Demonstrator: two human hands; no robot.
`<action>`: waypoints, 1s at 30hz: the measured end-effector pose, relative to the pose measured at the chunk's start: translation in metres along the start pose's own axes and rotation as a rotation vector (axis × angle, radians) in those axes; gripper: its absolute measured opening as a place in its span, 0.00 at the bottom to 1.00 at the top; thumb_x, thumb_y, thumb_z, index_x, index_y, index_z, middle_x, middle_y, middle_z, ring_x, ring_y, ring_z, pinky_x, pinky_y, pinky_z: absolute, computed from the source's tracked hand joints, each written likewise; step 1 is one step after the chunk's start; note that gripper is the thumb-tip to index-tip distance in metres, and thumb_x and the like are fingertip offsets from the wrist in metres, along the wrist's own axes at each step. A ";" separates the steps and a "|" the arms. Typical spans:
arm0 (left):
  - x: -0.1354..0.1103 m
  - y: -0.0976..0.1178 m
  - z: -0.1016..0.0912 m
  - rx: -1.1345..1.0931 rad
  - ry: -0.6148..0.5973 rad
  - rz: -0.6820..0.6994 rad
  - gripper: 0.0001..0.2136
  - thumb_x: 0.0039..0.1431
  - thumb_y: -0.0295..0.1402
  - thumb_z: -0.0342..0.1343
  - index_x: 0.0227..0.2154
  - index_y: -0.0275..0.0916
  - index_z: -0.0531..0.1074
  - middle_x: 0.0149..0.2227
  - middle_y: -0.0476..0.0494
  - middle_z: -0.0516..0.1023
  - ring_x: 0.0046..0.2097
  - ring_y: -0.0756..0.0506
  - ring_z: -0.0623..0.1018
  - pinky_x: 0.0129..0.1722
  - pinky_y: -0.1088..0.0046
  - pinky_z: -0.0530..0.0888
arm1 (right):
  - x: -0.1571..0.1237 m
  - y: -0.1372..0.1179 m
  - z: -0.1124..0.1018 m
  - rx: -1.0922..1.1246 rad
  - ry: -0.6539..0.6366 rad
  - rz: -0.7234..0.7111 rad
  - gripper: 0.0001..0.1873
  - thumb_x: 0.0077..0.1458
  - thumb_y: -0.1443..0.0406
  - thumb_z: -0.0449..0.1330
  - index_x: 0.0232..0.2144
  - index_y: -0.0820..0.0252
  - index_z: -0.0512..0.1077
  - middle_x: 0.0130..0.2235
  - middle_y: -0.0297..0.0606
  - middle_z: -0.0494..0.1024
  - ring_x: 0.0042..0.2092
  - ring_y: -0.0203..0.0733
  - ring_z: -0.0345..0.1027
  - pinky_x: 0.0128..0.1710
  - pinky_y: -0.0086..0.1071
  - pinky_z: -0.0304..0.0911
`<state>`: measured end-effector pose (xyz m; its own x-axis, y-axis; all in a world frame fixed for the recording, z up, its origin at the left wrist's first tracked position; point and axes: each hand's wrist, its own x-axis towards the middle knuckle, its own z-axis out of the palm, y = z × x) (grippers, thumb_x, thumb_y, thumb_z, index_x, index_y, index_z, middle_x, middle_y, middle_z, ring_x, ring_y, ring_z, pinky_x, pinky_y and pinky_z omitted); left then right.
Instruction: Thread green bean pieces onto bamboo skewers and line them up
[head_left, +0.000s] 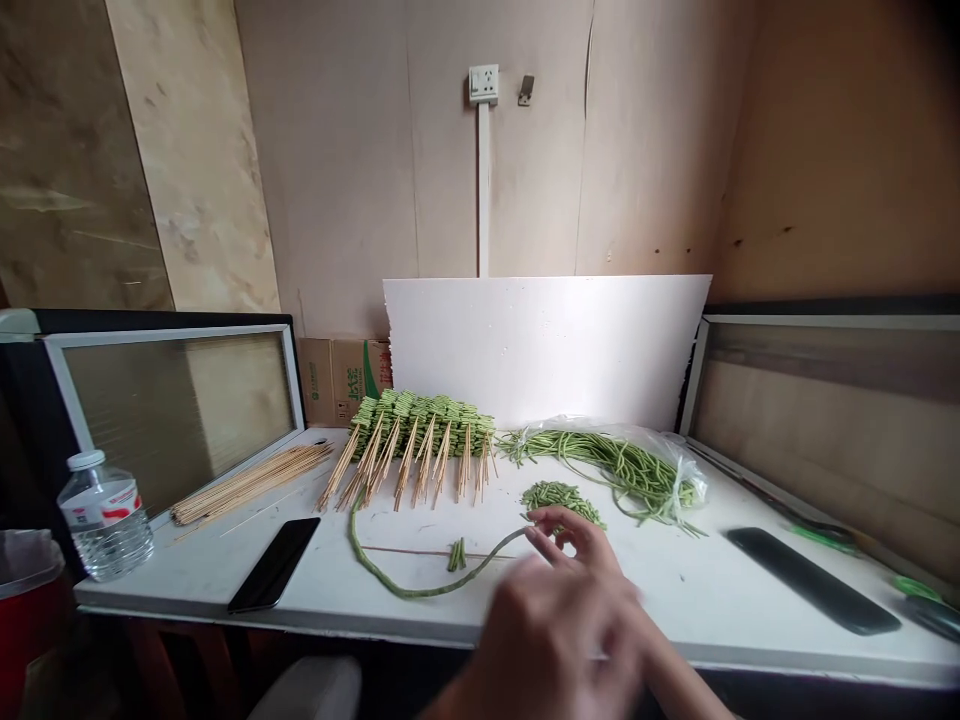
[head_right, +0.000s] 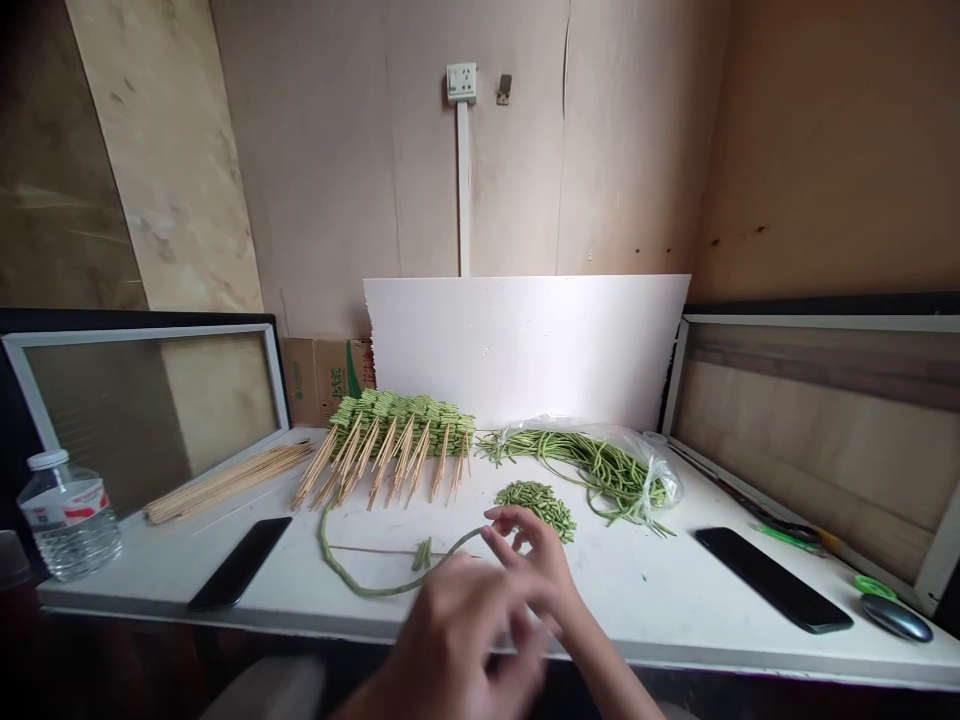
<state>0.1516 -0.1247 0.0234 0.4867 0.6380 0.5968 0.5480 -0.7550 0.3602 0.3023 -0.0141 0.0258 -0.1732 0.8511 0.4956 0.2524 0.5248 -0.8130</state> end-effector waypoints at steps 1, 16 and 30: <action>0.014 -0.012 -0.017 0.015 0.071 -0.080 0.16 0.70 0.30 0.54 0.58 0.49 0.71 0.49 0.39 0.78 0.49 0.39 0.78 0.53 0.53 0.76 | 0.000 0.000 0.000 -0.001 -0.003 -0.007 0.20 0.57 0.47 0.67 0.40 0.56 0.82 0.37 0.44 0.83 0.38 0.49 0.76 0.36 0.39 0.71; 0.017 -0.071 -0.055 -0.153 0.210 -0.378 0.07 0.63 0.29 0.61 0.39 0.43 0.83 0.36 0.46 0.83 0.35 0.45 0.78 0.40 0.68 0.74 | -0.009 -0.019 -0.001 -0.206 -0.005 -0.226 0.12 0.61 0.52 0.66 0.39 0.52 0.81 0.38 0.41 0.82 0.36 0.47 0.72 0.35 0.40 0.71; 0.012 -0.068 -0.049 -0.005 0.122 -0.207 0.06 0.69 0.36 0.59 0.41 0.46 0.81 0.40 0.48 0.83 0.38 0.45 0.75 0.43 0.66 0.69 | -0.015 -0.018 0.006 -0.288 -0.113 -0.497 0.05 0.67 0.68 0.58 0.38 0.53 0.70 0.36 0.39 0.76 0.40 0.47 0.65 0.40 0.42 0.64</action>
<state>0.0866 -0.0730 0.0407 0.2779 0.7563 0.5922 0.6238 -0.6109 0.4875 0.2942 -0.0367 0.0310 -0.4340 0.5028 0.7476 0.3606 0.8574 -0.3673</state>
